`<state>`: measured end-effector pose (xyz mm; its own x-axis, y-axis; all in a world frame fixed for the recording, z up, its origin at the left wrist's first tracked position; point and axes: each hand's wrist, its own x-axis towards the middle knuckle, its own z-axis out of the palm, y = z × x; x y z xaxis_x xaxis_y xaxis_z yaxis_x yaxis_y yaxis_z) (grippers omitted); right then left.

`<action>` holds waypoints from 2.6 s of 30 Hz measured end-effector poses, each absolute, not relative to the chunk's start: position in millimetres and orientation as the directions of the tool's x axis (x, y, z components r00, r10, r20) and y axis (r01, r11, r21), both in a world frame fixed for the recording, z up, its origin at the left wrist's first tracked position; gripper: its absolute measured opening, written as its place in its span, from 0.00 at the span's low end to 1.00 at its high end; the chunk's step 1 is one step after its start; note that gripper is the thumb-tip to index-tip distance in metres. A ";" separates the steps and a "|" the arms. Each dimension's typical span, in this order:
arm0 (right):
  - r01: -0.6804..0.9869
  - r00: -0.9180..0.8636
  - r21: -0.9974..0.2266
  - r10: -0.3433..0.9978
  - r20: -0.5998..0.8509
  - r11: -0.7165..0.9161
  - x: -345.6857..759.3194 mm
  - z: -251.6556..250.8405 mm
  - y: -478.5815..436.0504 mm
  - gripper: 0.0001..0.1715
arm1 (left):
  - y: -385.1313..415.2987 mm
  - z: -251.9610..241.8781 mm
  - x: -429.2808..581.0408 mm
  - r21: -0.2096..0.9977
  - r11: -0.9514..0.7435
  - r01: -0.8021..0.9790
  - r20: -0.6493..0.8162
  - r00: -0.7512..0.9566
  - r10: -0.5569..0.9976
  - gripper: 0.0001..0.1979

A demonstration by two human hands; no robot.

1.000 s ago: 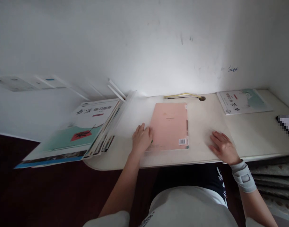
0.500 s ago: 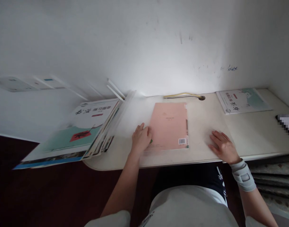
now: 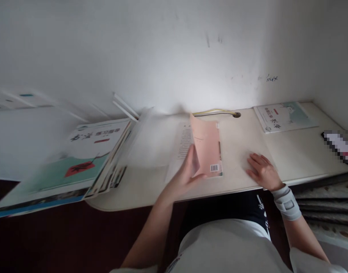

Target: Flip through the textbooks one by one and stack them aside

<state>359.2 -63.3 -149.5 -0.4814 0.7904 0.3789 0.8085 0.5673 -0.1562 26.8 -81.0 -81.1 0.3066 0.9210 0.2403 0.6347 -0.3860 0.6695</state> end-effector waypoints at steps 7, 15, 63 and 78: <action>0.939 -0.259 -0.104 0.874 0.410 0.327 345.1 -148.2 -70.1 0.23 | -63.0 -111.5 88.7 0.242 -0.529 0.813 0.345 0.438 0.830 0.29; 0.951 -0.150 -0.180 0.887 0.438 0.250 345.2 -160.4 -67.1 0.23 | -55.7 -103.7 143.9 0.040 -0.676 0.736 0.184 0.659 0.729 0.20; 0.835 -0.034 -0.476 0.889 0.456 0.276 347.0 -152.7 -68.5 0.20 | -58.3 -115.4 181.0 -0.008 -0.642 0.767 0.046 0.641 0.766 0.21; 0.802 -0.017 -0.530 0.897 0.442 0.276 344.0 -147.1 -73.7 0.22 | -56.6 -115.9 188.1 -0.011 -0.634 0.773 0.069 0.633 0.771 0.21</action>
